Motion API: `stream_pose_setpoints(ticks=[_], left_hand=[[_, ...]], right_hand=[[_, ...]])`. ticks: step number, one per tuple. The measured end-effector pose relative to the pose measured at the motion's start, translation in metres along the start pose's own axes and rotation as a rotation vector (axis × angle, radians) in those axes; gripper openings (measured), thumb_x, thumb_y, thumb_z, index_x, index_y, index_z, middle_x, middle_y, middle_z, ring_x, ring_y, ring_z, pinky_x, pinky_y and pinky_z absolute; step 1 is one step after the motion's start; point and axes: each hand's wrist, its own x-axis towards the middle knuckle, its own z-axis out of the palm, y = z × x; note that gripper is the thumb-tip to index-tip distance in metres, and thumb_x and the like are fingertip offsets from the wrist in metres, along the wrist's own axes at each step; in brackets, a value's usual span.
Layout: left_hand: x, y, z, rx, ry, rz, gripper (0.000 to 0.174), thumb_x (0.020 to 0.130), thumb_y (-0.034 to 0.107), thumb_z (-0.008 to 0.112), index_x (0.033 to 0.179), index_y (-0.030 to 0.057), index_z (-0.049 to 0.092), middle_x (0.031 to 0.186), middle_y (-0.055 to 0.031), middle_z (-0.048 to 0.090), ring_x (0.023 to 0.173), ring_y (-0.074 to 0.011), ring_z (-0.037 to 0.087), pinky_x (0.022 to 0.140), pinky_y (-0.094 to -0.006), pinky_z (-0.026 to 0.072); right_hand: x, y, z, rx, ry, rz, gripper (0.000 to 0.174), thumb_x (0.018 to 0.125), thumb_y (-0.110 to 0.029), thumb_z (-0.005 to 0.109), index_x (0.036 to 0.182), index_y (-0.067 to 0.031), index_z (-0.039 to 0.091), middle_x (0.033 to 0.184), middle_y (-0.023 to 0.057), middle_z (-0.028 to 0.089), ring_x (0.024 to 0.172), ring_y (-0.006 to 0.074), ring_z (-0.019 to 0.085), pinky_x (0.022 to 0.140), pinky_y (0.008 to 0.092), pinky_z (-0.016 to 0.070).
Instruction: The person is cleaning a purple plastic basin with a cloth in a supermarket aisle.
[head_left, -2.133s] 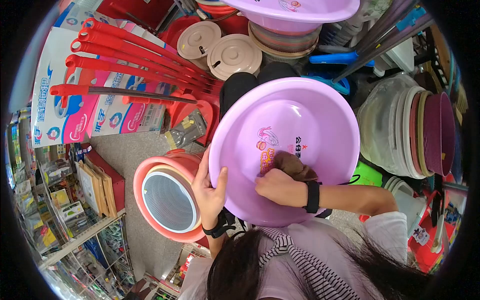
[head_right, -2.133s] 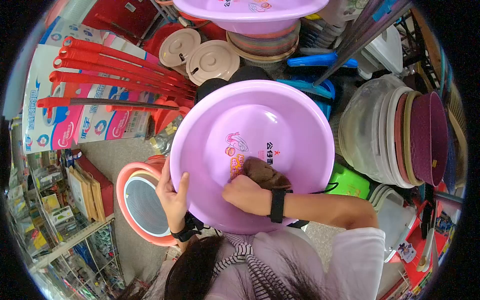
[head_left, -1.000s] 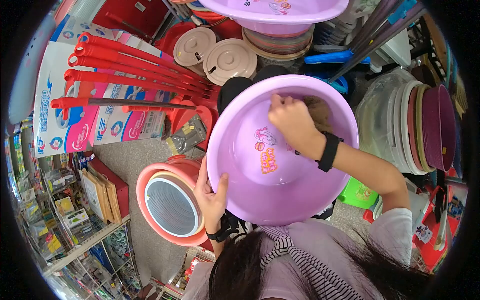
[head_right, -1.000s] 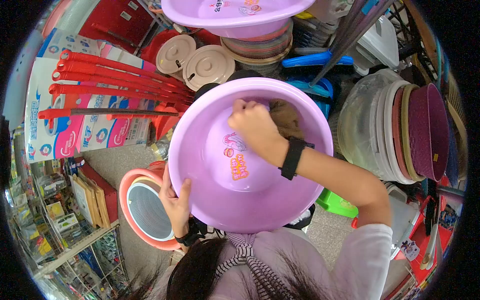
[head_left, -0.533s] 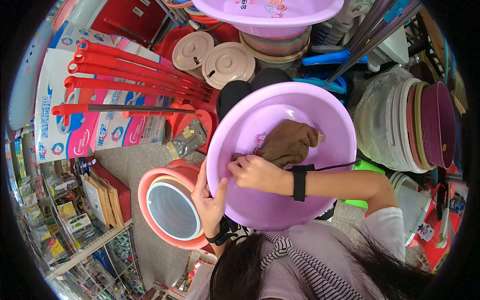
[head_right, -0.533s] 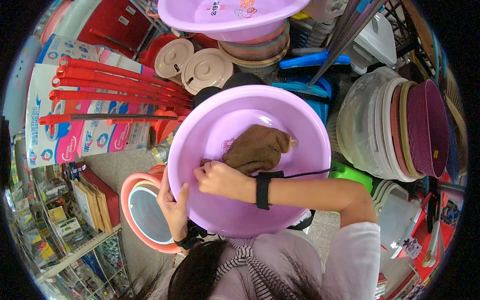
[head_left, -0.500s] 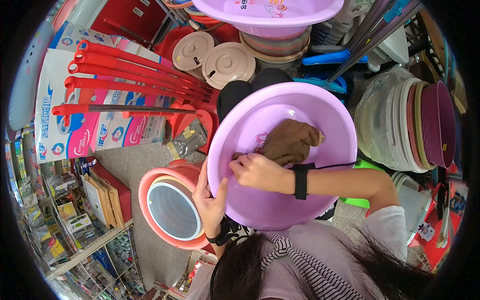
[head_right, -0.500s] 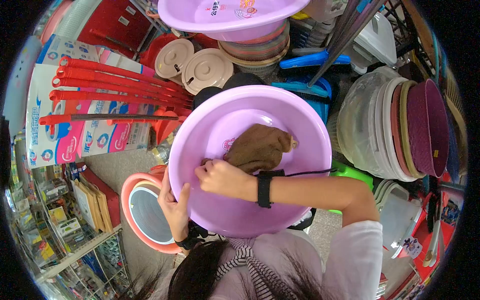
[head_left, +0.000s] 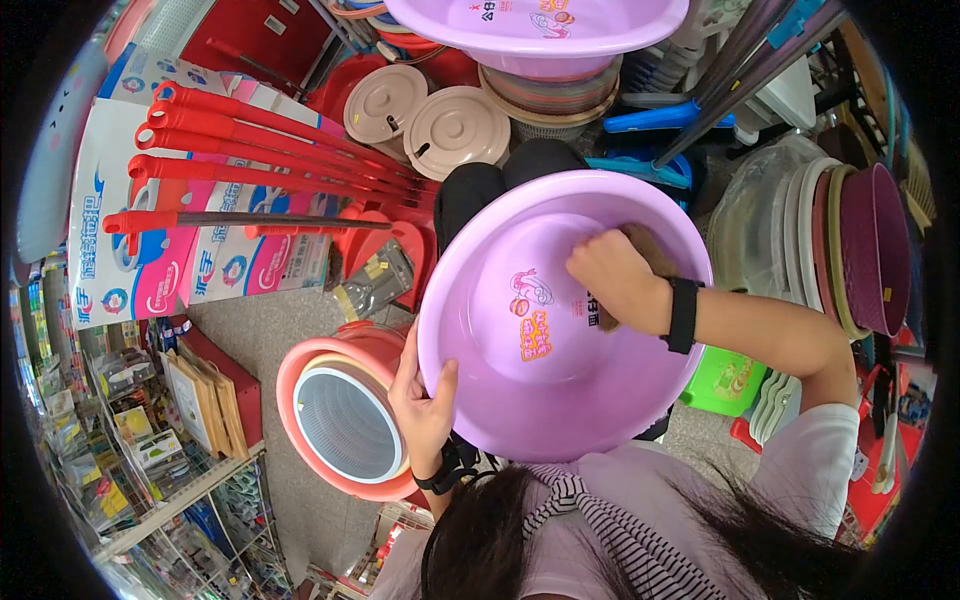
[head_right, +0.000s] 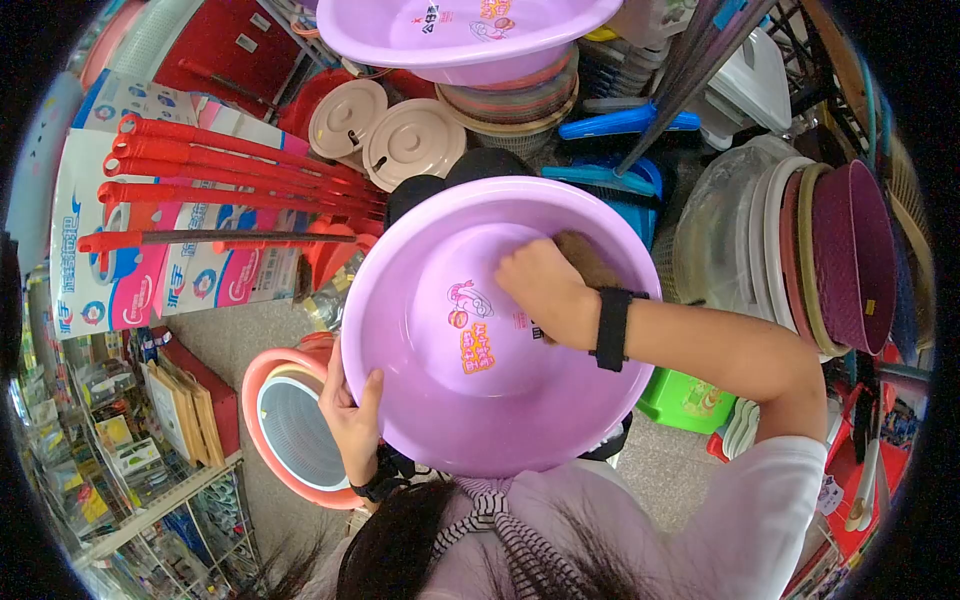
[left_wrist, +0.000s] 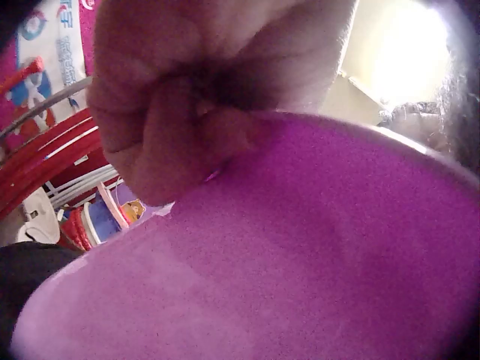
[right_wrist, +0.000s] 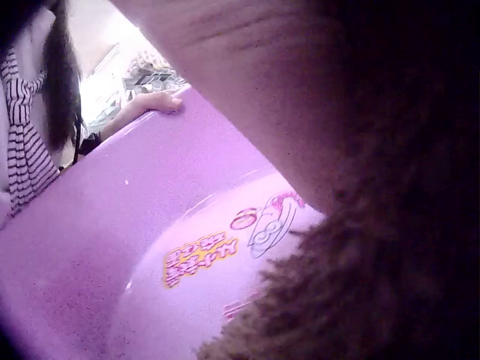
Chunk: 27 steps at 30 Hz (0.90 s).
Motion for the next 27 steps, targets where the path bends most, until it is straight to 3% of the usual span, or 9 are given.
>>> stream_pose_setpoints(ticks=[4, 7, 8, 11, 15, 17, 20, 22, 27], left_hand=[[-0.001, 0.002, 0.001, 0.009, -0.016, -0.028, 0.057, 0.086, -0.007, 0.058, 0.139, -0.0091, 0.037, 0.129, -0.0146, 0.055, 0.110, -0.0145, 0.056, 0.095, -0.0268, 0.0436], [0.001, 0.003, 0.005, -0.006, -0.021, -0.015, 0.059, 0.086, -0.006, 0.060, 0.140, -0.0095, 0.036, 0.124, -0.0139, 0.058, 0.104, -0.0129, 0.058, 0.090, -0.0252, 0.0457], [0.001, 0.003, 0.005, -0.026, -0.018, -0.009, 0.060, 0.086, -0.005, 0.061, 0.140, -0.0100, 0.034, 0.119, -0.0134, 0.060, 0.097, -0.0115, 0.060, 0.084, -0.0235, 0.0477], [0.002, 0.001, 0.006, -0.015, 0.008, -0.008, 0.061, 0.086, -0.005, 0.061, 0.141, -0.0099, 0.033, 0.118, -0.0125, 0.060, 0.096, -0.0109, 0.061, 0.083, -0.0230, 0.0476], [0.003, 0.004, 0.008, -0.008, 0.012, -0.012, 0.062, 0.086, -0.005, 0.061, 0.141, -0.0096, 0.033, 0.120, -0.0123, 0.060, 0.098, -0.0112, 0.060, 0.085, -0.0230, 0.0468], [0.003, 0.004, 0.007, 0.027, -0.017, -0.021, 0.057, 0.087, -0.006, 0.058, 0.139, -0.0092, 0.036, 0.131, -0.0150, 0.053, 0.114, -0.0157, 0.055, 0.098, -0.0278, 0.0418], [0.005, 0.005, 0.007, 0.007, -0.017, -0.039, 0.057, 0.087, -0.004, 0.058, 0.140, -0.0088, 0.036, 0.132, -0.0148, 0.052, 0.115, -0.0161, 0.054, 0.099, -0.0286, 0.0409], [0.006, 0.003, 0.007, 0.012, -0.004, -0.026, 0.057, 0.088, -0.004, 0.058, 0.140, -0.0085, 0.036, 0.132, -0.0147, 0.052, 0.116, -0.0160, 0.053, 0.100, -0.0287, 0.0406], [0.007, -0.001, 0.005, 0.002, 0.024, -0.019, 0.057, 0.088, -0.003, 0.058, 0.140, -0.0077, 0.036, 0.133, -0.0143, 0.052, 0.116, -0.0160, 0.053, 0.100, -0.0287, 0.0401]], right_hand=[[-0.018, -0.012, 0.035, 0.144, -0.291, -0.103, 0.027, 0.065, -0.030, 0.077, 0.077, -0.0070, 0.068, 0.075, 0.0068, 0.065, 0.073, 0.0235, 0.065, 0.068, 0.0377, 0.0486], [-0.024, -0.031, 0.054, 0.110, -0.257, -0.189, 0.025, 0.063, -0.026, 0.074, 0.076, -0.0064, 0.067, 0.072, 0.0090, 0.065, 0.070, 0.0254, 0.064, 0.064, 0.0387, 0.0483], [-0.032, -0.026, 0.036, 0.355, -0.195, -0.162, 0.017, 0.061, -0.021, 0.071, 0.070, -0.0066, 0.066, 0.068, 0.0113, 0.064, 0.066, 0.0284, 0.064, 0.060, 0.0400, 0.0478], [-0.026, -0.050, 0.093, 0.384, -0.125, -0.368, 0.009, 0.061, -0.014, 0.066, 0.066, -0.0061, 0.064, 0.065, 0.0136, 0.062, 0.062, 0.0308, 0.063, 0.057, 0.0412, 0.0476], [-0.013, -0.077, 0.070, 0.692, -0.036, -0.373, 0.007, 0.065, -0.010, 0.063, 0.064, -0.0035, 0.062, 0.065, 0.0161, 0.061, 0.063, 0.0350, 0.062, 0.060, 0.0453, 0.0483], [-0.003, -0.079, 0.043, 0.731, -0.091, -0.279, 0.010, 0.071, -0.010, 0.063, 0.067, -0.0005, 0.062, 0.065, 0.0178, 0.059, 0.063, 0.0360, 0.061, 0.059, 0.0454, 0.0479], [0.013, -0.078, 0.026, 0.940, 0.204, -0.013, 0.014, 0.079, -0.012, 0.064, 0.071, -0.0004, 0.062, 0.068, 0.0184, 0.059, 0.064, 0.0341, 0.062, 0.057, 0.0433, 0.0475], [0.019, -0.060, -0.004, 1.006, 0.624, 0.269, 0.017, 0.083, -0.017, 0.066, 0.077, -0.0012, 0.064, 0.070, 0.0170, 0.060, 0.064, 0.0311, 0.062, 0.055, 0.0404, 0.0464], [0.017, -0.032, -0.018, 1.067, 0.925, 0.574, 0.014, 0.082, -0.015, 0.068, 0.087, -0.0021, 0.068, 0.073, 0.0134, 0.062, 0.063, 0.0252, 0.062, 0.055, 0.0341, 0.0460]])
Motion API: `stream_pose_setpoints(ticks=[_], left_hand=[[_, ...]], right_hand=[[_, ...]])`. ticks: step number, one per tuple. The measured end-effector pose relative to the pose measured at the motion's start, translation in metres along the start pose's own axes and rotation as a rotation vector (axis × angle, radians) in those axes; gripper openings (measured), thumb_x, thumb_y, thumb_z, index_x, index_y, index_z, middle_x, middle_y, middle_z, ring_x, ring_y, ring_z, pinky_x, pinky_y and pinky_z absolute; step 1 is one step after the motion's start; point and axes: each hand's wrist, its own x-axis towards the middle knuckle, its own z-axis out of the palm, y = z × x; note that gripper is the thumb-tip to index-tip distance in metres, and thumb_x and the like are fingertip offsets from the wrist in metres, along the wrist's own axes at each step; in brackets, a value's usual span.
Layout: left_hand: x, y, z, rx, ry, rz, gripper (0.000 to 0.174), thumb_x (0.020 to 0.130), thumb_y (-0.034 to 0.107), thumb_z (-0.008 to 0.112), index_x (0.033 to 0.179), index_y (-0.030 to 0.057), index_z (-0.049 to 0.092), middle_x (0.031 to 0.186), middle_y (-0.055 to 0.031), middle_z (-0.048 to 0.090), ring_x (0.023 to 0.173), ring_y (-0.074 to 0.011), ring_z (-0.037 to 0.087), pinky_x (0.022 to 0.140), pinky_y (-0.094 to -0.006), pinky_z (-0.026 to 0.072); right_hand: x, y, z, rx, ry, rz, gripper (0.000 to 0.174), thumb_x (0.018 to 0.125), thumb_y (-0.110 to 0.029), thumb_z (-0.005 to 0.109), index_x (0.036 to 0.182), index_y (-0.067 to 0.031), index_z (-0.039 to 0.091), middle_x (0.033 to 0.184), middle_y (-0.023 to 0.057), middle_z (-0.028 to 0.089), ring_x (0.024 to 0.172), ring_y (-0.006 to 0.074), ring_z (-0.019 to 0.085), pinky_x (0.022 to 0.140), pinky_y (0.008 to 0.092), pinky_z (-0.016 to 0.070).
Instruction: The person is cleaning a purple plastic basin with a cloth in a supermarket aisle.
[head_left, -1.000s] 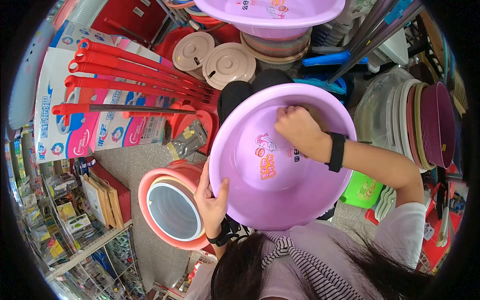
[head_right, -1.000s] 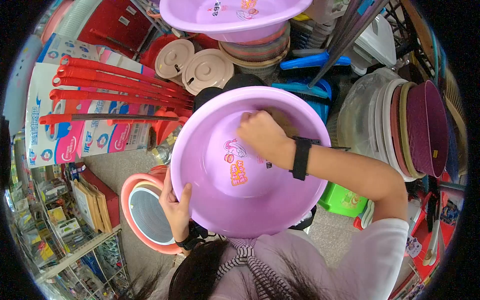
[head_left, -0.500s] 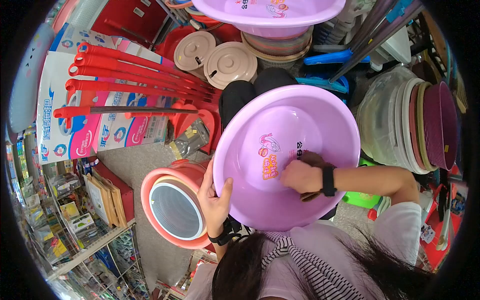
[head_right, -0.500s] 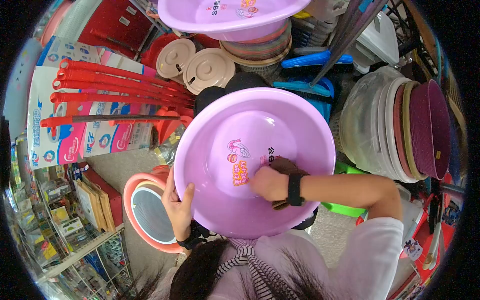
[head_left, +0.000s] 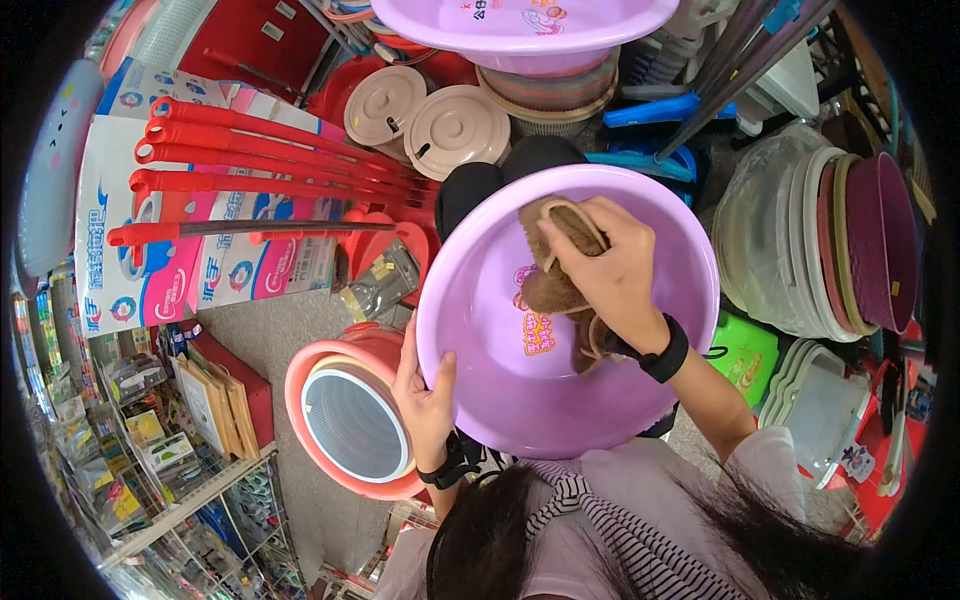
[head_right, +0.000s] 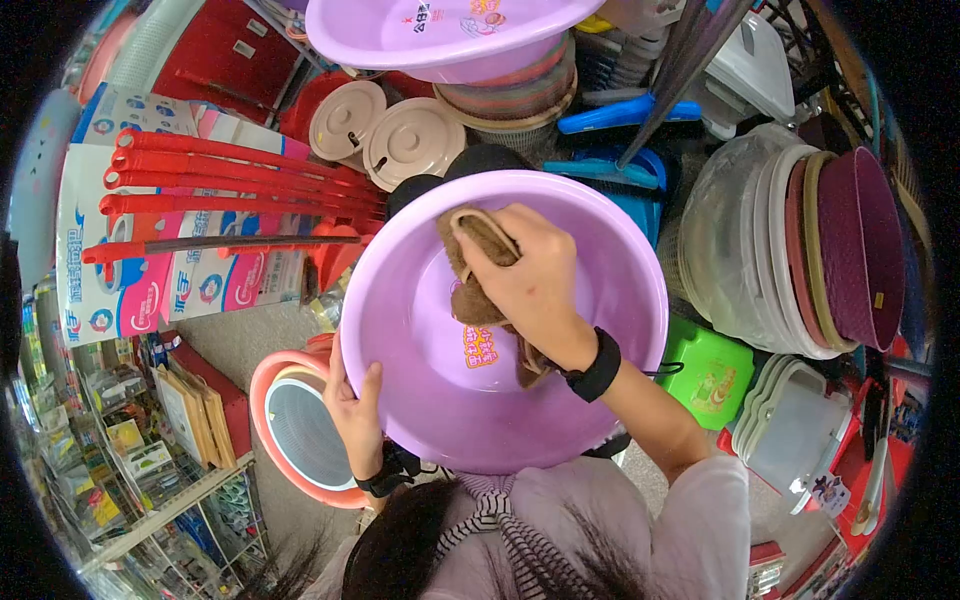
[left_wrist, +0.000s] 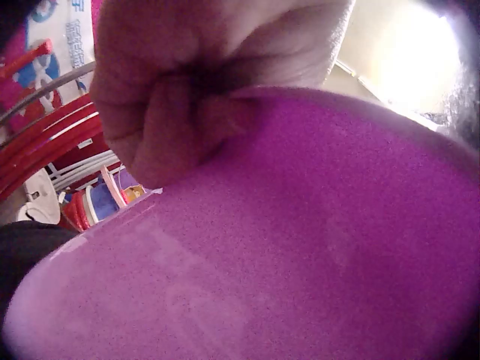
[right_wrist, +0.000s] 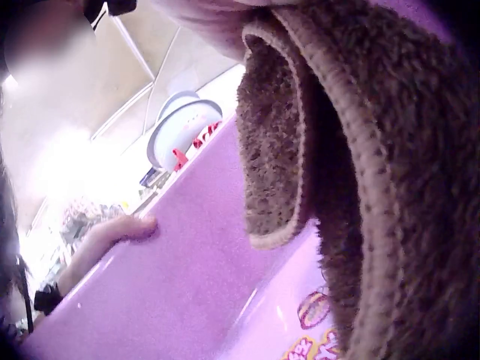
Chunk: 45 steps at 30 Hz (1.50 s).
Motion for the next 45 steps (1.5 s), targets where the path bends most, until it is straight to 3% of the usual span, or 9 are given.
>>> stream_pose_setpoints(ticks=[14, 15, 20, 22, 23, 27, 33, 42, 45], left_hand=[[0.000, 0.006, -0.001, 0.055, -0.071, -0.017, 0.058, 0.088, 0.000, 0.060, 0.140, -0.0073, 0.035, 0.134, -0.0131, 0.051, 0.117, -0.0158, 0.052, 0.100, -0.0285, 0.0394], [0.000, 0.005, -0.001, 0.054, -0.072, -0.018, 0.058, 0.088, 0.000, 0.060, 0.140, -0.0073, 0.035, 0.134, -0.0131, 0.051, 0.117, -0.0158, 0.052, 0.100, -0.0285, 0.0394], [0.004, -0.004, -0.002, 0.030, -0.111, 0.206, 0.060, 0.095, 0.024, 0.058, 0.141, -0.0069, 0.035, 0.136, -0.0152, 0.049, 0.122, -0.0201, 0.049, 0.104, -0.0321, 0.0362], [0.009, -0.005, -0.007, 0.041, -0.114, 0.198, 0.060, 0.097, 0.029, 0.055, 0.141, -0.0071, 0.035, 0.135, -0.0146, 0.050, 0.121, -0.0196, 0.050, 0.103, -0.0313, 0.0368], [0.011, -0.004, -0.009, 0.054, -0.121, 0.193, 0.060, 0.098, 0.033, 0.051, 0.141, -0.0073, 0.036, 0.133, -0.0140, 0.052, 0.119, -0.0191, 0.050, 0.101, -0.0304, 0.0375], [0.005, 0.000, -0.007, 0.083, -0.083, 0.091, 0.056, 0.099, 0.028, 0.051, 0.140, -0.0074, 0.036, 0.138, -0.0158, 0.047, 0.124, -0.0215, 0.047, 0.105, -0.0329, 0.0344], [0.000, 0.003, -0.003, 0.078, -0.056, 0.122, 0.052, 0.100, 0.025, 0.049, 0.140, -0.0065, 0.037, 0.138, -0.0159, 0.048, 0.123, -0.0212, 0.048, 0.103, -0.0319, 0.0362], [0.005, 0.003, -0.003, 0.068, -0.058, 0.067, 0.049, 0.099, 0.021, 0.049, 0.138, -0.0069, 0.040, 0.134, -0.0159, 0.051, 0.122, -0.0194, 0.049, 0.102, -0.0306, 0.0366], [0.001, 0.002, -0.002, 0.066, -0.040, 0.104, 0.049, 0.099, 0.021, 0.049, 0.139, -0.0070, 0.039, 0.135, -0.0163, 0.051, 0.122, -0.0191, 0.048, 0.102, -0.0306, 0.0362]], right_hand=[[-0.034, -0.009, 0.040, 0.058, -0.197, -0.330, 0.014, 0.082, -0.015, 0.067, 0.094, -0.0077, 0.068, 0.075, 0.0060, 0.058, 0.059, 0.0228, 0.060, 0.051, 0.0316, 0.0479], [-0.025, -0.013, 0.039, 0.171, -0.095, -0.087, 0.013, 0.077, -0.008, 0.070, 0.088, -0.0032, 0.069, 0.069, 0.0092, 0.059, 0.061, 0.0225, 0.061, 0.056, 0.0340, 0.0487], [-0.035, -0.033, 0.036, 0.280, -0.134, 0.146, 0.010, 0.083, -0.014, 0.067, 0.085, -0.0048, 0.067, 0.073, 0.0079, 0.060, 0.058, 0.0209, 0.059, 0.052, 0.0322, 0.0475], [-0.057, -0.020, 0.053, -0.022, -0.263, -0.393, 0.011, 0.082, -0.015, 0.067, 0.088, -0.0056, 0.067, 0.075, 0.0070, 0.060, 0.060, 0.0220, 0.061, 0.053, 0.0340, 0.0493], [-0.064, -0.020, 0.059, 0.061, -0.307, -0.387, 0.014, 0.081, -0.016, 0.067, 0.093, -0.0074, 0.067, 0.077, 0.0068, 0.059, 0.063, 0.0234, 0.061, 0.053, 0.0348, 0.0502], [-0.052, -0.006, 0.048, 0.024, -0.331, -0.375, 0.015, 0.078, -0.013, 0.071, 0.090, -0.0050, 0.069, 0.069, 0.0054, 0.054, 0.057, 0.0195, 0.057, 0.050, 0.0309, 0.0474], [-0.020, -0.012, 0.040, 0.078, 0.020, -0.153, 0.012, 0.078, -0.011, 0.071, 0.088, -0.0046, 0.069, 0.067, 0.0072, 0.055, 0.056, 0.0219, 0.057, 0.051, 0.0322, 0.0462], [-0.048, 0.004, 0.049, 0.047, -0.450, -0.359, 0.016, 0.081, -0.016, 0.067, 0.095, -0.0090, 0.068, 0.079, 0.0072, 0.060, 0.062, 0.0233, 0.062, 0.054, 0.0338, 0.0501], [-0.019, 0.020, 0.045, -0.056, -0.202, -0.226, 0.016, 0.080, -0.015, 0.067, 0.095, -0.0083, 0.069, 0.076, 0.0078, 0.061, 0.063, 0.0247, 0.062, 0.056, 0.0342, 0.0497]])
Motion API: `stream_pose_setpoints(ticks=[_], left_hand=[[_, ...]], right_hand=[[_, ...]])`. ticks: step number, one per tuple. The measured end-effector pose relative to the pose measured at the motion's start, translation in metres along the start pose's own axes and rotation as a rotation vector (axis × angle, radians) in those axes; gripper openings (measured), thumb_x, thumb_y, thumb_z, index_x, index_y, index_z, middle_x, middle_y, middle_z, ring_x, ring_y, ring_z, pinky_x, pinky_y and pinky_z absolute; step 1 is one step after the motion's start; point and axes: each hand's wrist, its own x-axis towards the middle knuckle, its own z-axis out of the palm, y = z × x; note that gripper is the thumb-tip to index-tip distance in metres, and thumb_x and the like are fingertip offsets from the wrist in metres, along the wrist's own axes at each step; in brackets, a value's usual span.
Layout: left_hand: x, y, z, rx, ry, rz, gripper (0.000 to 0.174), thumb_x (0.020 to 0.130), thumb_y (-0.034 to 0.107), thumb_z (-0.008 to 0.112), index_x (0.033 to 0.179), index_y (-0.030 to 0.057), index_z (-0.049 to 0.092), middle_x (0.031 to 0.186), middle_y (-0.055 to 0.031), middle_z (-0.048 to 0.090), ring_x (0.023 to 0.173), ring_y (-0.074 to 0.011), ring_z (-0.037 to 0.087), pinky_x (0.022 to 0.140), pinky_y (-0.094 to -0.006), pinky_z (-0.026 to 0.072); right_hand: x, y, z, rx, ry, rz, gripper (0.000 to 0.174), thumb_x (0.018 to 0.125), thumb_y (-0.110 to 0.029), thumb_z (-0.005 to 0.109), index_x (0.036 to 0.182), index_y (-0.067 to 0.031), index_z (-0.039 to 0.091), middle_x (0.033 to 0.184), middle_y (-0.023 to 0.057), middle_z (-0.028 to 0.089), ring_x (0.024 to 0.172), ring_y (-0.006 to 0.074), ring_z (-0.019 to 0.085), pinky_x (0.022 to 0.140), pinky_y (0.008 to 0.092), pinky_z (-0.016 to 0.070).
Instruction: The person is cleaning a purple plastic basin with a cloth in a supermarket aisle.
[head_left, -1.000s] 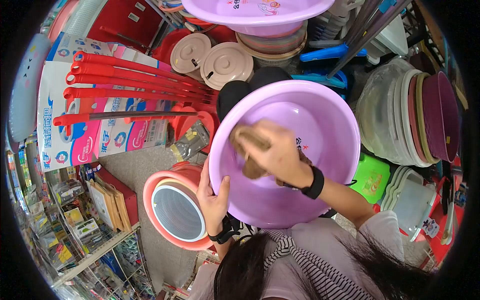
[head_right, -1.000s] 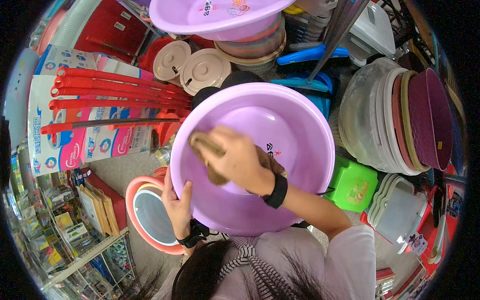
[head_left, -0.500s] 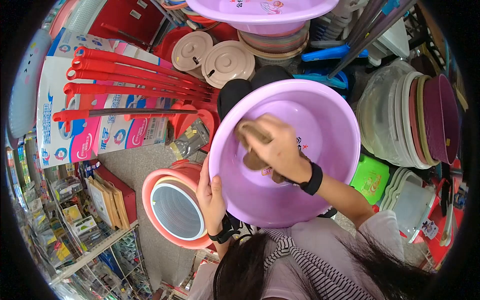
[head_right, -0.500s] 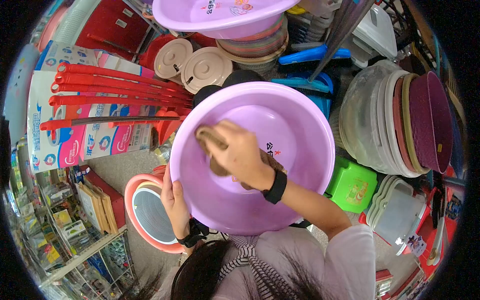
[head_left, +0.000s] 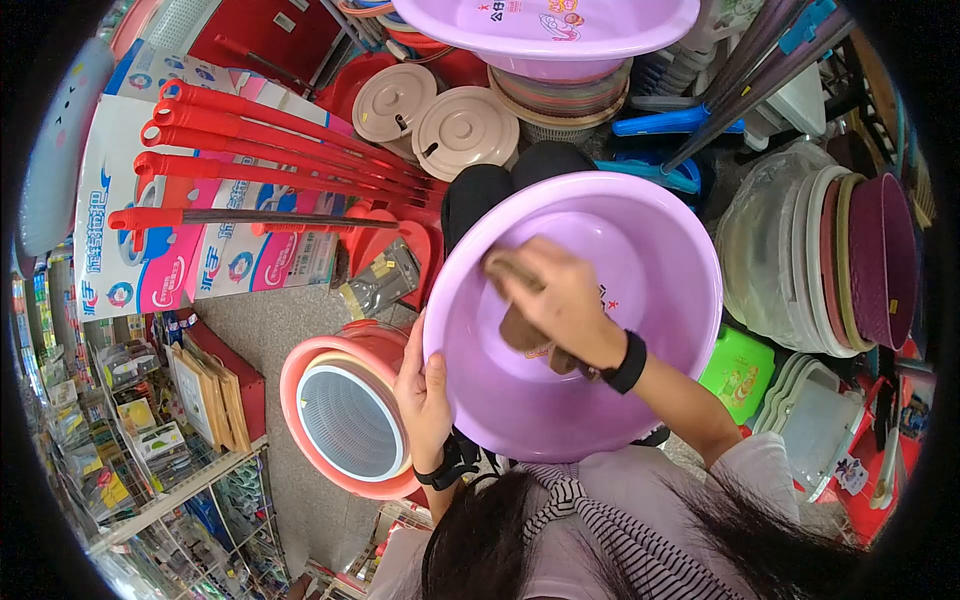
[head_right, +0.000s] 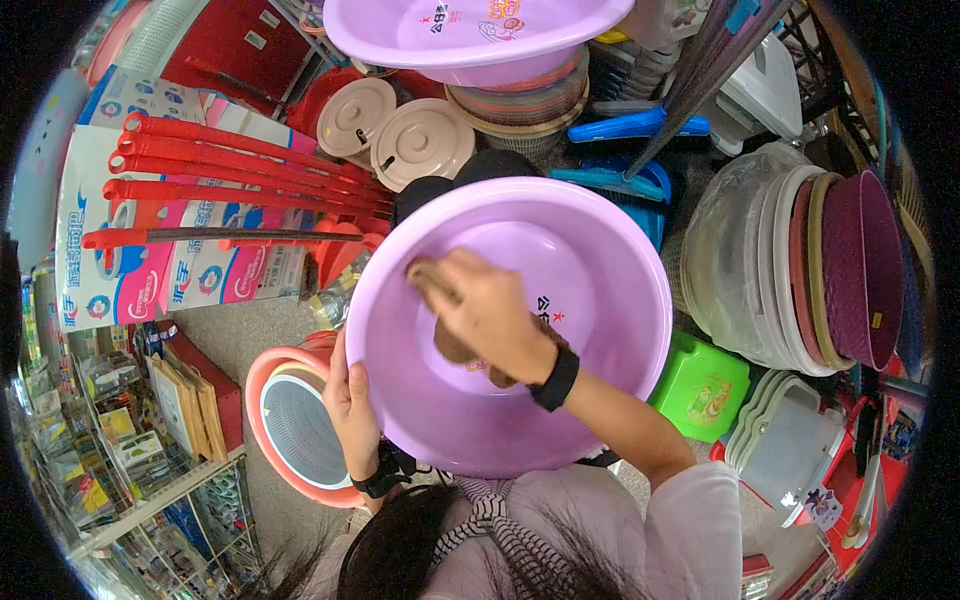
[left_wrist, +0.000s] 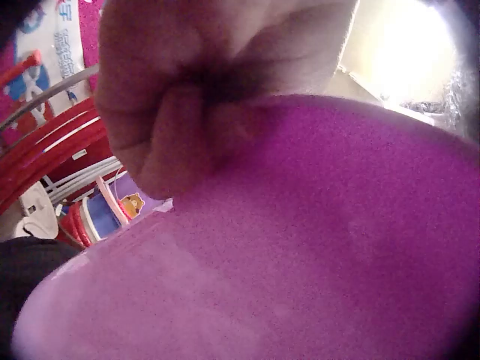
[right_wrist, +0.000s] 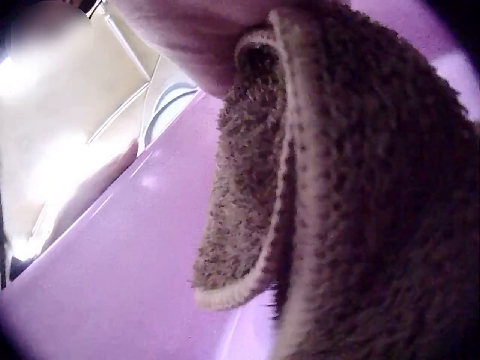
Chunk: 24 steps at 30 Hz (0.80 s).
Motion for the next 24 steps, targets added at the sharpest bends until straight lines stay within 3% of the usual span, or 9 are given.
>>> stream_pose_setpoints(ticks=[1, 5, 7, 9, 12, 17, 21, 23, 24], left_hand=[[-0.001, 0.000, 0.000, 0.000, 0.002, 0.000, 0.049, 0.099, 0.021, 0.049, 0.139, -0.0070, 0.039, 0.135, -0.0163, 0.051, 0.122, -0.0191, 0.048, 0.102, -0.0306, 0.0362], [0.002, 0.001, 0.000, -0.019, -0.015, -0.010, 0.050, 0.099, 0.021, 0.050, 0.139, -0.0067, 0.039, 0.135, -0.0165, 0.051, 0.120, -0.0191, 0.050, 0.102, -0.0301, 0.0369], [0.005, 0.004, 0.002, -0.004, -0.034, -0.006, 0.050, 0.099, 0.021, 0.050, 0.139, -0.0065, 0.039, 0.134, -0.0164, 0.052, 0.120, -0.0188, 0.050, 0.101, -0.0297, 0.0372], [0.009, 0.008, 0.003, 0.003, -0.051, 0.019, 0.050, 0.099, 0.022, 0.051, 0.139, -0.0058, 0.039, 0.132, -0.0155, 0.054, 0.116, -0.0177, 0.052, 0.099, -0.0291, 0.0386], [0.012, 0.011, 0.002, 0.037, -0.050, 0.052, 0.050, 0.099, 0.022, 0.052, 0.139, -0.0050, 0.040, 0.128, -0.0143, 0.057, 0.114, -0.0163, 0.054, 0.097, -0.0281, 0.0401], [0.015, 0.010, 0.005, -0.001, -0.045, 0.042, 0.050, 0.099, 0.022, 0.052, 0.139, -0.0045, 0.041, 0.128, -0.0142, 0.057, 0.112, -0.0150, 0.054, 0.095, -0.0270, 0.0412], [0.015, 0.012, 0.003, 0.040, -0.071, 0.026, 0.049, 0.099, 0.020, 0.052, 0.140, -0.0045, 0.040, 0.129, -0.0147, 0.056, 0.111, -0.0143, 0.054, 0.095, -0.0260, 0.0416], [0.013, 0.010, 0.003, 0.002, -0.069, 0.015, 0.049, 0.099, 0.020, 0.052, 0.139, -0.0053, 0.041, 0.131, -0.0146, 0.054, 0.115, -0.0166, 0.053, 0.097, -0.0276, 0.0401], [0.012, 0.009, 0.003, -0.037, -0.067, 0.004, 0.049, 0.098, 0.021, 0.052, 0.138, -0.0061, 0.042, 0.133, -0.0146, 0.053, 0.118, -0.0189, 0.051, 0.099, -0.0291, 0.0387]], right_hand=[[0.008, -0.001, -0.005, 0.098, 0.078, 0.116, 0.019, 0.079, -0.011, 0.067, 0.097, -0.0060, 0.069, 0.073, 0.0086, 0.060, 0.064, 0.0241, 0.061, 0.058, 0.0340, 0.0491], [0.004, -0.002, 0.001, -0.022, 0.227, 0.099, 0.017, 0.079, -0.010, 0.067, 0.095, -0.0033, 0.067, 0.073, 0.0105, 0.059, 0.063, 0.0277, 0.061, 0.057, 0.0354, 0.0484], [-0.004, -0.006, 0.014, -0.059, 0.097, 0.084, 0.020, 0.082, -0.012, 0.065, 0.101, -0.0045, 0.064, 0.078, 0.0110, 0.057, 0.062, 0.0321, 0.060, 0.055, 0.0390, 0.0493], [-0.015, -0.010, 0.025, -0.087, 0.038, 0.084, 0.016, 0.082, -0.010, 0.064, 0.094, -0.0010, 0.062, 0.080, 0.0114, 0.057, 0.064, 0.0312, 0.060, 0.057, 0.0388, 0.0497], [-0.027, -0.019, 0.027, -0.059, -0.162, -0.096, 0.015, 0.079, -0.010, 0.063, 0.090, 0.0007, 0.059, 0.083, 0.0119, 0.056, 0.069, 0.0268, 0.061, 0.061, 0.0366, 0.0504], [-0.030, -0.004, 0.029, -0.136, -0.261, -0.253, 0.011, 0.083, -0.013, 0.060, 0.088, -0.0029, 0.061, 0.081, 0.0098, 0.055, 0.068, 0.0246, 0.062, 0.058, 0.0361, 0.0501], [-0.002, -0.006, 0.011, -0.133, -0.168, -0.098, 0.008, 0.083, -0.014, 0.061, 0.084, -0.0059, 0.063, 0.076, 0.0079, 0.056, 0.066, 0.0264, 0.062, 0.056, 0.0373, 0.0494], [0.008, -0.001, 0.004, -0.174, 0.126, 0.011, 0.010, 0.083, -0.015, 0.063, 0.083, -0.0044, 0.062, 0.076, 0.0083, 0.057, 0.063, 0.0287, 0.060, 0.054, 0.0378, 0.0487], [0.010, 0.004, 0.000, -0.174, 0.125, 0.012, 0.010, 0.083, -0.015, 0.063, 0.083, -0.0044, 0.062, 0.076, 0.0083, 0.057, 0.063, 0.0287, 0.060, 0.054, 0.0378, 0.0487]])
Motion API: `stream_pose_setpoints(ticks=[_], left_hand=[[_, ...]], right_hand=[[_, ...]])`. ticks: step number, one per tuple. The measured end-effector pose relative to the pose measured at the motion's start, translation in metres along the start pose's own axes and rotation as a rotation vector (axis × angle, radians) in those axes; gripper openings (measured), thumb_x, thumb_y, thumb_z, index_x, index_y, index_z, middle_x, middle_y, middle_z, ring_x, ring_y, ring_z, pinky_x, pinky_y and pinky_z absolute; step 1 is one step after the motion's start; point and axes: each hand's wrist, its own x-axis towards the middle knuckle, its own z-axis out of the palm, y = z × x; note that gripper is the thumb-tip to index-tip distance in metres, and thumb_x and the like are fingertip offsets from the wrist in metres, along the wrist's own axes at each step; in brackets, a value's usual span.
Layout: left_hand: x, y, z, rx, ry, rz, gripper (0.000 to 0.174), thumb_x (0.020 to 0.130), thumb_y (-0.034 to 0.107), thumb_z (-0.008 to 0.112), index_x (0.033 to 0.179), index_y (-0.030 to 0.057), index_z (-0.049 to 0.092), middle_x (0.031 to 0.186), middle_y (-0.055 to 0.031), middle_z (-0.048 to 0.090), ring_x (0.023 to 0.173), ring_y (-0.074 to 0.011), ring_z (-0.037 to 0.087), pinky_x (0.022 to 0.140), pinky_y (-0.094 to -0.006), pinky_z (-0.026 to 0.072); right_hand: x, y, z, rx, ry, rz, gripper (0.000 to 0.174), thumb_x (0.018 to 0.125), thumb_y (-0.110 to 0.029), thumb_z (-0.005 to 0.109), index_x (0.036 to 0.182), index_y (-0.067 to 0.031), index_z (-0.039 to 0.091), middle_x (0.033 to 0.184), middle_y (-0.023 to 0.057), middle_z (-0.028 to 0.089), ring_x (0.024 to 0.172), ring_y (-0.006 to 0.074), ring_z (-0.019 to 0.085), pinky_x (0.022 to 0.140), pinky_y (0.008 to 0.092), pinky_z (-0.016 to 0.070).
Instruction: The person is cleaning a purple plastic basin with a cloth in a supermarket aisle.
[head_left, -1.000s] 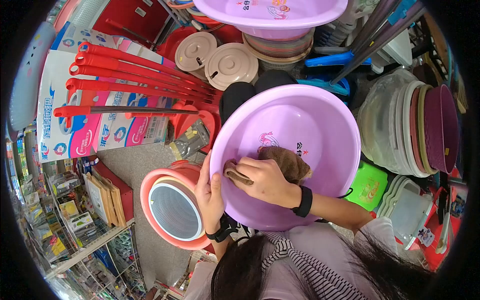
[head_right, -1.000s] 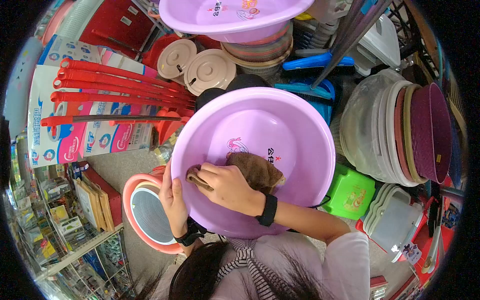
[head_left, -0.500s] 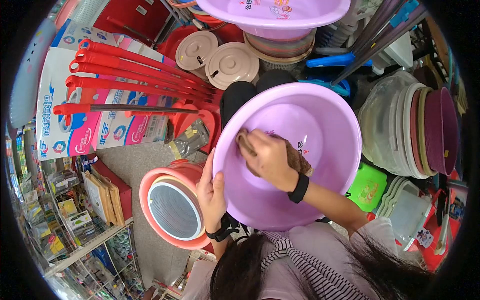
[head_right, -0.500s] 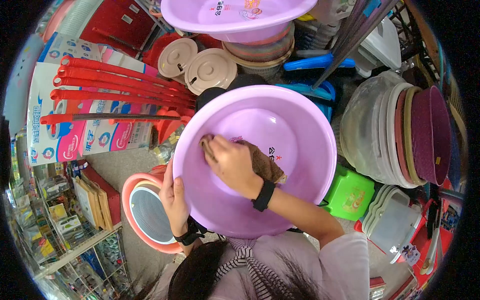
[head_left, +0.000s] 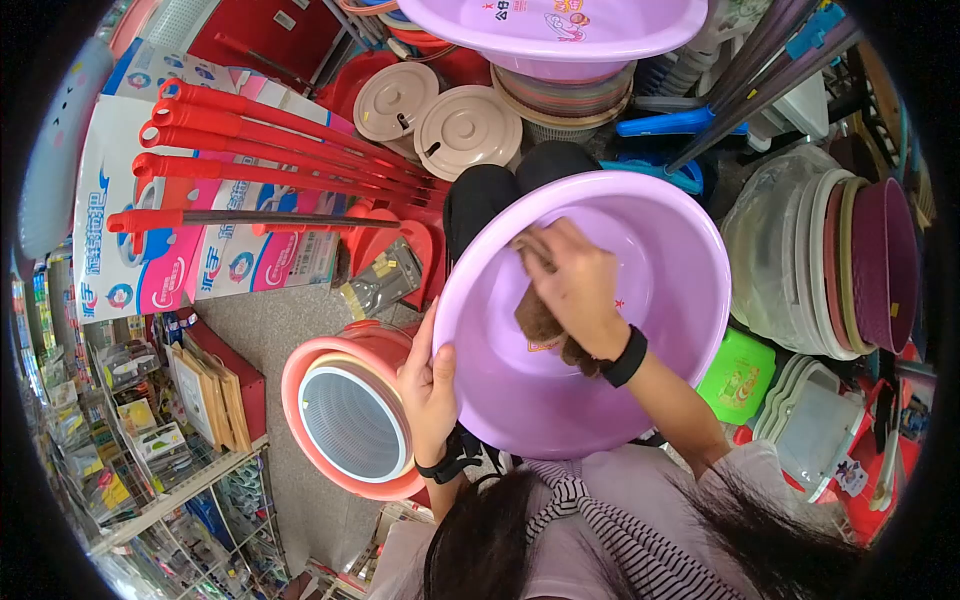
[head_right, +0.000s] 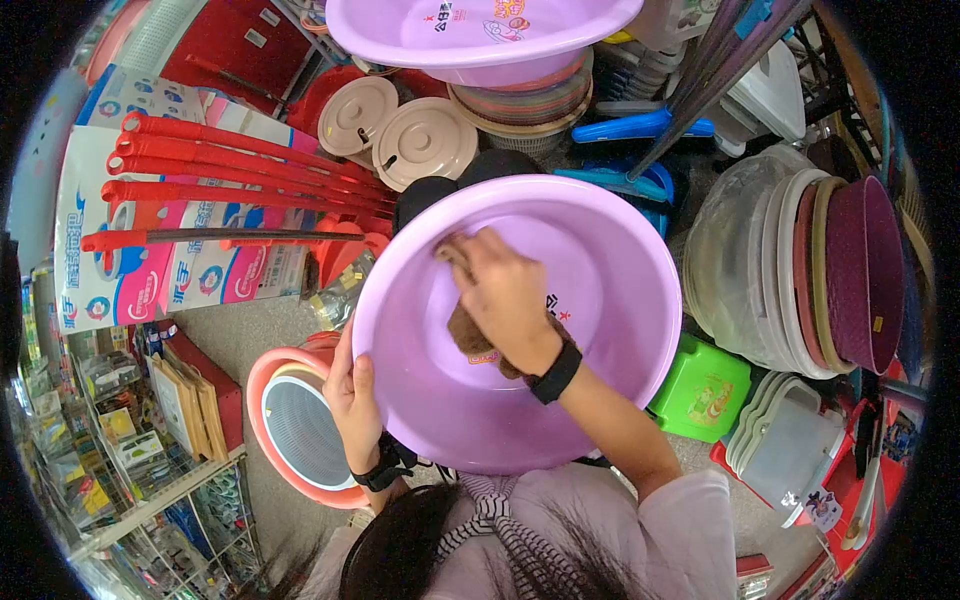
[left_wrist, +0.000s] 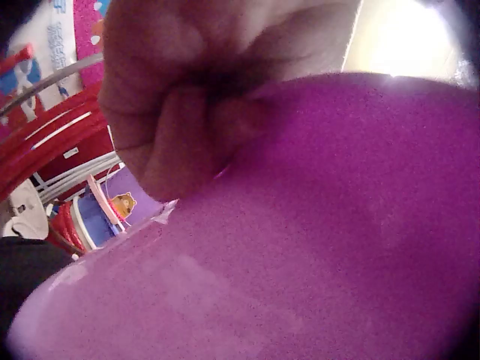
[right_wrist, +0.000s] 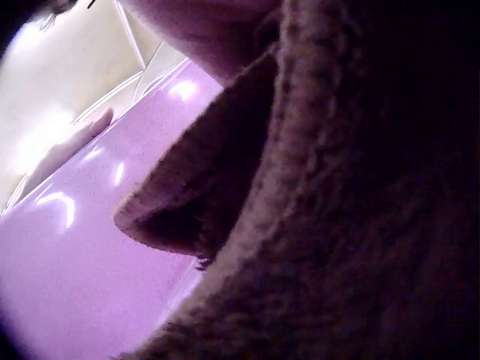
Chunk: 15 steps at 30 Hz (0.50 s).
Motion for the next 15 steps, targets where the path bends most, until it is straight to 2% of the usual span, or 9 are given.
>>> stream_pose_setpoints(ticks=[2, 3, 5, 7, 10, 12, 13, 15], left_hand=[[0.000, -0.004, -0.001, -0.006, -0.003, -0.011, 0.049, 0.098, 0.020, 0.052, 0.138, -0.0060, 0.041, 0.134, -0.0146, 0.052, 0.119, -0.0188, 0.051, 0.100, -0.0291, 0.0383], [0.000, -0.005, -0.001, -0.014, -0.007, -0.021, 0.049, 0.098, 0.019, 0.052, 0.139, -0.0060, 0.041, 0.135, -0.0146, 0.051, 0.119, -0.0188, 0.051, 0.101, -0.0291, 0.0380], [0.003, -0.005, 0.007, -0.003, -0.001, 0.031, 0.049, 0.098, 0.017, 0.052, 0.139, -0.0051, 0.040, 0.133, -0.0149, 0.053, 0.115, -0.0163, 0.053, 0.097, -0.0275, 0.0399], [0.007, -0.001, 0.011, 0.006, 0.005, 0.084, 0.049, 0.098, 0.015, 0.052, 0.140, -0.0043, 0.040, 0.131, -0.0152, 0.056, 0.111, -0.0138, 0.055, 0.094, -0.0258, 0.0417], [0.010, 0.006, 0.012, -0.003, -0.030, 0.064, 0.048, 0.097, 0.013, 0.053, 0.140, -0.0045, 0.040, 0.129, -0.0157, 0.057, 0.111, -0.0147, 0.056, 0.095, -0.0264, 0.0420], [0.012, 0.005, 0.012, 0.036, -0.028, 0.085, 0.050, 0.095, 0.013, 0.056, 0.139, -0.0048, 0.040, 0.128, -0.0156, 0.058, 0.111, -0.0148, 0.056, 0.095, -0.0262, 0.0425], [0.012, 0.003, 0.012, 0.034, -0.031, 0.086, 0.050, 0.095, 0.013, 0.056, 0.139, -0.0048, 0.040, 0.128, -0.0156, 0.058, 0.111, -0.0148, 0.056, 0.095, -0.0262, 0.0425], [0.012, 0.000, 0.009, 0.086, -0.033, 0.096, 0.053, 0.094, 0.015, 0.059, 0.139, -0.0049, 0.041, 0.128, -0.0151, 0.058, 0.110, -0.0140, 0.056, 0.094, -0.0257, 0.0431]], right_hand=[[0.002, 0.010, -0.004, -0.055, 0.134, 0.084, 0.013, 0.084, -0.015, 0.064, 0.082, -0.0029, 0.061, 0.077, 0.0087, 0.057, 0.059, 0.0303, 0.059, 0.052, 0.0377, 0.0480], [0.001, 0.008, -0.003, -0.055, 0.134, 0.087, 0.013, 0.084, -0.015, 0.064, 0.082, -0.0029, 0.061, 0.077, 0.0087, 0.057, 0.059, 0.0303, 0.059, 0.052, 0.0377, 0.0480], [-0.004, 0.001, 0.002, -0.151, 0.017, 0.087, 0.012, 0.085, -0.014, 0.062, 0.081, -0.0033, 0.061, 0.076, 0.0086, 0.057, 0.056, 0.0291, 0.058, 0.051, 0.0368, 0.0482], [-0.014, -0.007, 0.016, -0.222, -0.031, -0.083, 0.009, 0.085, -0.011, 0.060, 0.082, -0.0026, 0.059, 0.078, 0.0093, 0.056, 0.057, 0.0254, 0.059, 0.051, 0.0356, 0.0488], [-0.027, -0.013, 0.021, -0.115, -0.134, -0.128, 0.009, 0.082, -0.010, 0.060, 0.084, -0.0013, 0.059, 0.080, 0.0105, 0.054, 0.062, 0.0245, 0.060, 0.055, 0.0357, 0.0495], [-0.036, -0.011, 0.020, 0.003, -0.313, -0.171, 0.010, 0.079, -0.009, 0.061, 0.083, -0.0009, 0.059, 0.079, 0.0109, 0.053, 0.065, 0.0244, 0.061, 0.058, 0.0361, 0.0503], [-0.038, -0.011, 0.018, 0.000, -0.311, -0.170, 0.010, 0.079, -0.009, 0.061, 0.083, -0.0009, 0.059, 0.079, 0.0109, 0.053, 0.065, 0.0244, 0.061, 0.058, 0.0361, 0.0503], [-0.042, -0.011, 0.014, 0.019, -0.428, -0.190, 0.022, 0.075, -0.008, 0.066, 0.095, 0.0001, 0.062, 0.085, 0.0095, 0.056, 0.068, 0.0262, 0.061, 0.059, 0.0362, 0.0506]])
